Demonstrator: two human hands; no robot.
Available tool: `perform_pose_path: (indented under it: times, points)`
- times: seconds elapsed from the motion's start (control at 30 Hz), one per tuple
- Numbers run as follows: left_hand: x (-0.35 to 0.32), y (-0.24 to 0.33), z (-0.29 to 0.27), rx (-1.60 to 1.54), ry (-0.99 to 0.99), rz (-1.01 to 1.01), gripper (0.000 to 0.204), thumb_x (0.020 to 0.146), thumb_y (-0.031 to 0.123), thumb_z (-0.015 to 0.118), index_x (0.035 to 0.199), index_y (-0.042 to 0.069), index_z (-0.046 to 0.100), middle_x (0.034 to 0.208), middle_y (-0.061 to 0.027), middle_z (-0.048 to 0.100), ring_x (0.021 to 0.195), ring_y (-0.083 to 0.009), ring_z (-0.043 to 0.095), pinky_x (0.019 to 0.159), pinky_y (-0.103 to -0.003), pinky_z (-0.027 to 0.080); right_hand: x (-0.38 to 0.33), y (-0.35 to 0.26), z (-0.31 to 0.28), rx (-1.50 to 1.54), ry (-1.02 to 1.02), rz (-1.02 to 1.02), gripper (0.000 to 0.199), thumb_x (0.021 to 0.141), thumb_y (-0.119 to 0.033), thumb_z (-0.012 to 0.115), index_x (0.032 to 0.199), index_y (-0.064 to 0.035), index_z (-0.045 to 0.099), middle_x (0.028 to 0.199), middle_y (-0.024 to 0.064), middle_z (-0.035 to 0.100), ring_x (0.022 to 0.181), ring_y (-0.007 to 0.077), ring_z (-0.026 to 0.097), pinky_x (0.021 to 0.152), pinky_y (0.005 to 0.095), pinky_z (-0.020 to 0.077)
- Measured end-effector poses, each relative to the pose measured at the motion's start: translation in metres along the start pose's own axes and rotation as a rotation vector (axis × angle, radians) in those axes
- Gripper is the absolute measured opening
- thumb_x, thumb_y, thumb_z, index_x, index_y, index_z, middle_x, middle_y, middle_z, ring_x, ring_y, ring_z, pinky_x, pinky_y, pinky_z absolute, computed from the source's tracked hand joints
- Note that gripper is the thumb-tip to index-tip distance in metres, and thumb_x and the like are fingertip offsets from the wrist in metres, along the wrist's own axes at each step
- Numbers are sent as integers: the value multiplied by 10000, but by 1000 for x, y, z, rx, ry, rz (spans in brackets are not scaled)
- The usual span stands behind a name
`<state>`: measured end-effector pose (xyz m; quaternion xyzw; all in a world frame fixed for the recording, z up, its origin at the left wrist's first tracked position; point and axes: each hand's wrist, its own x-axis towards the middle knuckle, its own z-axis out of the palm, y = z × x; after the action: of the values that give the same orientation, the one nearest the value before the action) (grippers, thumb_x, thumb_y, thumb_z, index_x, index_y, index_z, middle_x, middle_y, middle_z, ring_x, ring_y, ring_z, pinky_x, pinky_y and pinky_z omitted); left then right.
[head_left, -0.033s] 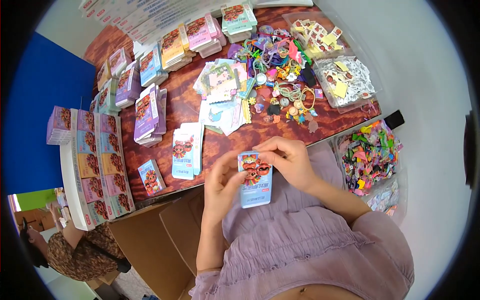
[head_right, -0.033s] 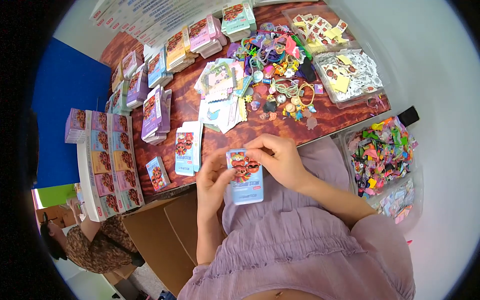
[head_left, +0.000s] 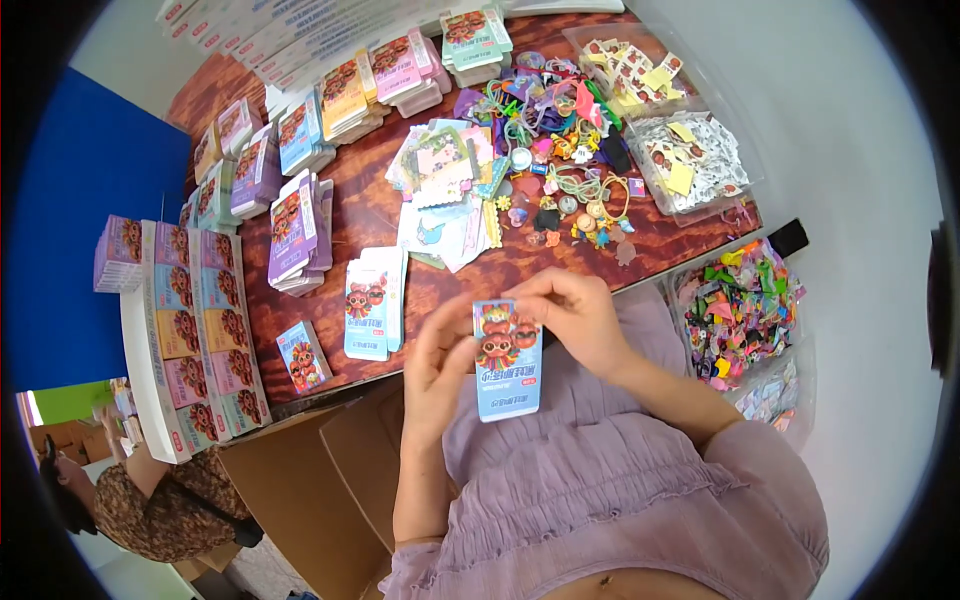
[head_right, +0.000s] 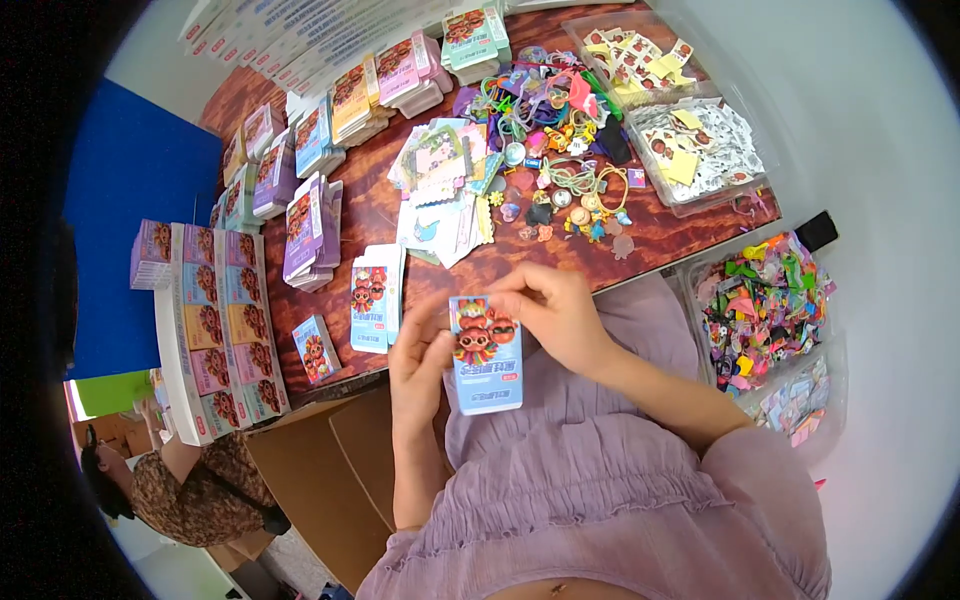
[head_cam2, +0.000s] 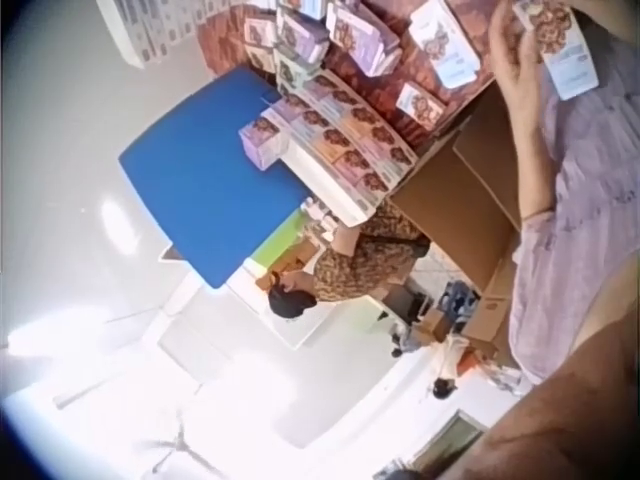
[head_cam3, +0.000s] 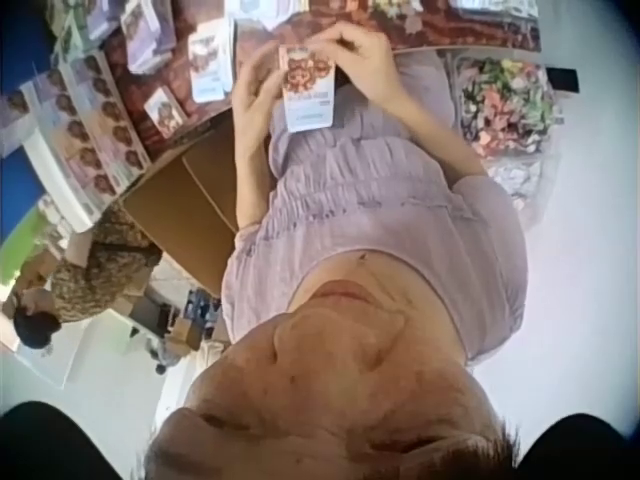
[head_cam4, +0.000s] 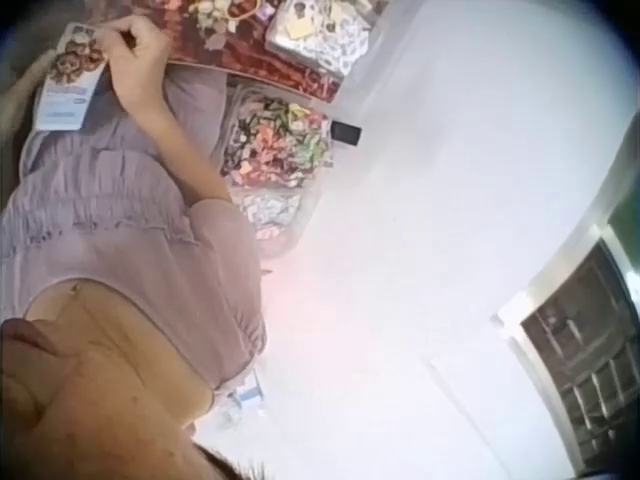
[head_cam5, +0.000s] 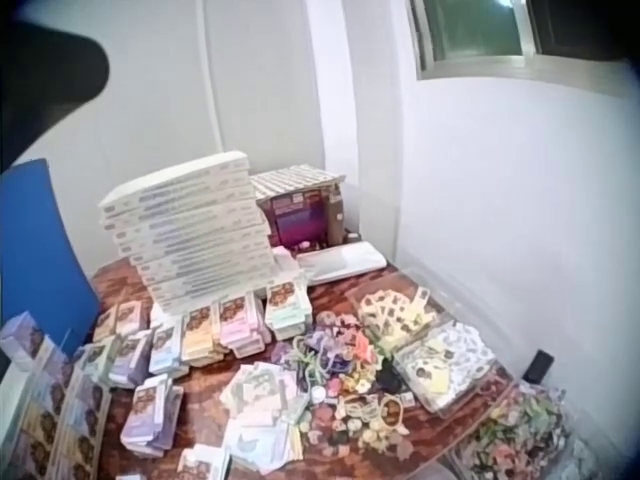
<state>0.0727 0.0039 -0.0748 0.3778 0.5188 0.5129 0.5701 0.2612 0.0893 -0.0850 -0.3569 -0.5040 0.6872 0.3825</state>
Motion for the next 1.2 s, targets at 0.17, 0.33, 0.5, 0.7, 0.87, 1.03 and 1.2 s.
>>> perform_pose_path:
  times: [0.17,0.33,0.5,0.7,0.87,1.03,1.2]
  points:
    - [17,-5,8,595,120,468,867,808,97,731,1536,50,261,1581,-244,245,1479,-368,255,1168,-473,273,40,17,21,171,81,50,115,959,-128,644,955,-13,651,859,7,662,745,39,585,634,211,461]
    - [25,-1,0,712,400,704,932,711,134,827,1468,19,296,1482,-236,348,1353,-359,397,1117,-444,324,95,-1,34,-523,-289,-104,127,904,-134,655,921,-9,671,873,65,674,787,178,639,694,334,498]
    - [20,6,-5,513,416,174,838,739,90,801,1427,-26,338,1291,-208,502,1176,-296,541,983,-394,451,212,-8,20,-1346,82,-762,275,796,-204,695,1029,-59,676,1074,148,648,1094,335,569,907,429,482]
    - [11,7,-26,691,364,170,751,747,82,811,1371,-40,411,1309,-208,506,1198,-331,542,992,-398,447,247,-44,31,-1463,-238,-292,239,788,-240,707,949,-64,720,1053,143,674,1067,342,597,858,455,504]
    - [12,7,-30,546,328,117,785,728,69,830,1381,-35,407,1257,-185,508,1165,-318,547,975,-386,456,269,-28,50,-1430,63,-322,342,827,-353,705,961,-39,733,1040,148,690,1068,323,603,806,491,507]
    - [3,8,-36,519,321,100,790,742,7,810,1400,-27,374,1213,-141,519,1048,-223,570,869,-334,503,231,-1,59,-1553,75,-484,443,839,-424,683,963,-2,729,1053,130,640,1057,283,533,865,433,432]
    - [-7,14,-50,482,371,81,816,708,70,856,1383,-47,413,1294,-176,525,1146,-267,565,970,-374,477,202,-24,60,-1496,-32,-500,379,818,-363,712,996,-29,723,1057,115,633,1066,287,527,878,434,416]
